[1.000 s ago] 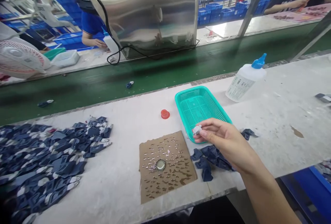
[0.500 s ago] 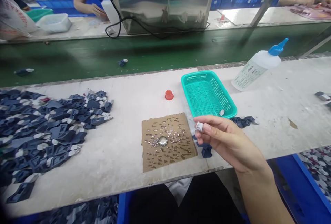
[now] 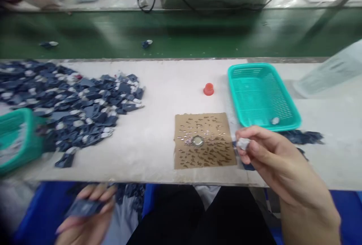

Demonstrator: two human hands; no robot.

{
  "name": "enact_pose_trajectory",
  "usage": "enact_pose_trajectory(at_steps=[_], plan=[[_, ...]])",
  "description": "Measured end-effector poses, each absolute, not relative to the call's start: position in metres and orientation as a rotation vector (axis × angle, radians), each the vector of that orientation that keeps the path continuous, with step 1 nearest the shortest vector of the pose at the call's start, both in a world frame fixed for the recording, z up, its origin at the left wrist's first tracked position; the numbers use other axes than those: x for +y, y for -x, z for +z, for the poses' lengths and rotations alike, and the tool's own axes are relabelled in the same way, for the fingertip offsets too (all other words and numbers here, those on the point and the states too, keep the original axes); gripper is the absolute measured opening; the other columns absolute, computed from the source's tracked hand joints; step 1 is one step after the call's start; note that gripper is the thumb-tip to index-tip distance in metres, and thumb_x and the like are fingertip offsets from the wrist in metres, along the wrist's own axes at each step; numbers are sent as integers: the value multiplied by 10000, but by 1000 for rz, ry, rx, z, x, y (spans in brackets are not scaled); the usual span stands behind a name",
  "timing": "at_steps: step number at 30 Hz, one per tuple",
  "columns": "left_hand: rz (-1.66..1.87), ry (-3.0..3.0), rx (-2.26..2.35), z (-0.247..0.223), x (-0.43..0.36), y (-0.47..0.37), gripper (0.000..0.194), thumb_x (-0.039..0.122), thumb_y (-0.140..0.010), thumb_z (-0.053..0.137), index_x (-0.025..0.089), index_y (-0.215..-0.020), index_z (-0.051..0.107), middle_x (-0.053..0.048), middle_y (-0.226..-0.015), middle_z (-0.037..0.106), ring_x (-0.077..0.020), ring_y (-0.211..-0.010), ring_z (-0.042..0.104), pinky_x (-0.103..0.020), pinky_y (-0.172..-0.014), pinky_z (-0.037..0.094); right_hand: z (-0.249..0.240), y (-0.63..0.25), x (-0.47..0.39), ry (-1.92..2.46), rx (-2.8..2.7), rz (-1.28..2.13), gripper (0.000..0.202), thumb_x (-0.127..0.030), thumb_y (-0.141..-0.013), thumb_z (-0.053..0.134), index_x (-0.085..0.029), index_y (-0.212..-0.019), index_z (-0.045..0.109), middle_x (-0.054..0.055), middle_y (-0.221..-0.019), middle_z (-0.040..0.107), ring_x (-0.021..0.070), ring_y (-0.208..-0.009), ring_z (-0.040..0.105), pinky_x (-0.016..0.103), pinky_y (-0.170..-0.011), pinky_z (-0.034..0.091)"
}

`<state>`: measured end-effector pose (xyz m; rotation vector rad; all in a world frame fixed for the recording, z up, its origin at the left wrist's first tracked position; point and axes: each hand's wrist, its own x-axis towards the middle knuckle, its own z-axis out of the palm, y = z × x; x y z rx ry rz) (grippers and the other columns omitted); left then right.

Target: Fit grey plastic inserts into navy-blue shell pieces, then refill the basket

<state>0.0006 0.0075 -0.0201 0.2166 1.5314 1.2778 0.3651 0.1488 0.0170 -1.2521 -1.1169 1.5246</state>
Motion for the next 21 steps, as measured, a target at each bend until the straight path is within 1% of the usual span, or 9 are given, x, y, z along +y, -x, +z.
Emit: enact_pose_trajectory(at_steps=[1, 2, 4, 6, 9, 12, 16, 19, 21], plan=[[1410, -116, 1332, -22, 22, -19, 485, 512, -428, 1035, 404, -810, 757, 84, -801, 712, -135, -827, 727, -184, -679, 627, 13, -365, 147, 1259, -1128, 1500, 194, -448, -824, 870, -290, -914, 801, 71, -909, 727, 130, -591, 609, 227, -508, 560], [1422, -63, 1157, -23, 39, -38, 445, 418, -522, 1033, 367, -877, 770, 65, -915, 740, -131, -928, 746, -174, -792, 643, 9, -364, 146, 1269, -1136, 1469, 160, -426, -839, 858, -295, -903, 794, 81, -946, 736, 144, -603, 621, 250, -510, 567], [1373, -34, 798, -25, 72, -73, 372, 319, -624, 1005, 278, -908, 768, 25, -986, 744, -130, -1028, 752, -174, -928, 635, 1, -365, 142, 1289, -1156, 1408, 91, -375, -857, 841, -312, -887, 782, 86, -952, 746, 184, -639, 646, 301, -521, 582], [1322, 1, 553, -26, 96, -99, 284, 285, -727, 951, 225, -926, 757, -2, -999, 744, -121, -1074, 745, -180, -997, 615, -6, -365, 137, 1331, -1176, 1336, 97, -341, -854, 839, -335, -937, 790, 75, -894, 745, 218, -680, 673, 336, -542, 594], [1291, 122, 398, -24, 106, -115, 284, 279, -788, 910, 226, -1021, 757, 6, -957, 723, -95, -1001, 736, -158, -907, 617, -16, -362, 134, 1405, -1262, 1196, 238, -321, -805, 871, -324, -1036, 812, 64, -893, 768, 244, -719, 715, 352, -564, 602], [1288, 207, 396, -26, 102, -114, 372, 278, -753, 939, 235, -1075, 758, 17, -920, 694, -50, -878, 697, -99, -761, 566, -23, -350, 135, 1354, -1436, 940, 215, -318, -752, 914, -311, -953, 839, 27, -885, 788, 219, -713, 731, 319, -564, 587], [1326, 93, 466, -33, 97, -108, 313, 290, -760, 934, 229, -1017, 766, 17, -935, 728, -37, -878, 709, -85, -811, 568, -23, -326, 139, 1430, -1691, 637, 90, -375, -839, 866, -356, -922, 838, -35, -947, 798, 173, -832, 733, 301, -703, 565], [1378, -65, 528, -36, 94, -103, 221, 190, -806, 890, 252, -978, 767, 38, -940, 760, -60, -918, 745, -122, -823, 609, -21, -315, 141, 1518, -1815, 504, 137, -339, -899, 818, -386, -1027, 821, -66, -980, 802, 160, -853, 738, 305, -716, 539], [1424, -141, 592, -38, 90, -100, 260, 112, -797, 875, 268, -975, 768, 51, -937, 768, -94, -985, 763, -158, -839, 639, -22, -313, 143, 1464, -1896, 450, 166, -287, -899, 817, -380, -1037, 814, -71, -979, 803, 160, -845, 744, 302, -743, 550]])
